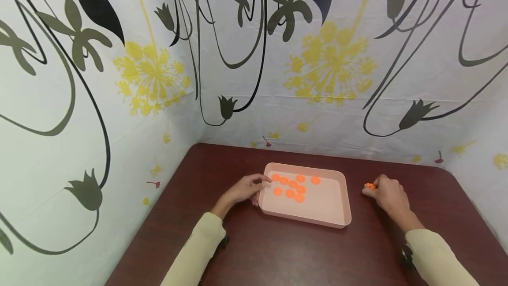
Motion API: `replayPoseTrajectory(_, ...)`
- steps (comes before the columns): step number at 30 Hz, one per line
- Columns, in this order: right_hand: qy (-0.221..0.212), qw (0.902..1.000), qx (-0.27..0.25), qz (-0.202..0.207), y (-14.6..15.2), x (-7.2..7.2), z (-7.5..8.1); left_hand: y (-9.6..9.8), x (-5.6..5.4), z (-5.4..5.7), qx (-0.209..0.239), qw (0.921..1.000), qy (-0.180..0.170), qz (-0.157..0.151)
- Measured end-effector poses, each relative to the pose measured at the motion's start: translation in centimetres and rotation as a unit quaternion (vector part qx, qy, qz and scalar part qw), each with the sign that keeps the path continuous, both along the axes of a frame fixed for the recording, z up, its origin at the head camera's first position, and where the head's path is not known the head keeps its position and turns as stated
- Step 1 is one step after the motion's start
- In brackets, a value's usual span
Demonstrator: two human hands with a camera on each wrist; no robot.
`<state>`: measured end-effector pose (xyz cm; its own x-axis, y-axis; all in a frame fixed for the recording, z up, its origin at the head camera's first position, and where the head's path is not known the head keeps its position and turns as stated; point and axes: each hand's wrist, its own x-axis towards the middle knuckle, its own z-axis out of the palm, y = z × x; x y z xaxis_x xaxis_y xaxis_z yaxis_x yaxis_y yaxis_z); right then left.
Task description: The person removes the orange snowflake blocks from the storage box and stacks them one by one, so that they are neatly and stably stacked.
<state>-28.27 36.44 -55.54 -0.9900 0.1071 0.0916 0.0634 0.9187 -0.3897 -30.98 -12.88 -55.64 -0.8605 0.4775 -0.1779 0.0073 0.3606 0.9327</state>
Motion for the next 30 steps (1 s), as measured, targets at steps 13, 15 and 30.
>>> replayPoseTrajectory(13,-0.014,0.9998,0.001,0.012,0.4,0.2,0.0,0.0,0.3,0.5,-0.005,1.0,-0.006,0.003)
replayPoseTrajectory(15,-0.014,0.9998,-0.002,0.014,0.3,0.2,-0.1,0.0,0.3,0.5,-0.005,1.0,-0.003,0.004)
replayPoseTrajectory(30,0.024,0.9997,-0.009,-0.001,-1.7,1.7,1.2,-0.1,0.3,0.7,-0.001,0.9998,-0.021,0.001)
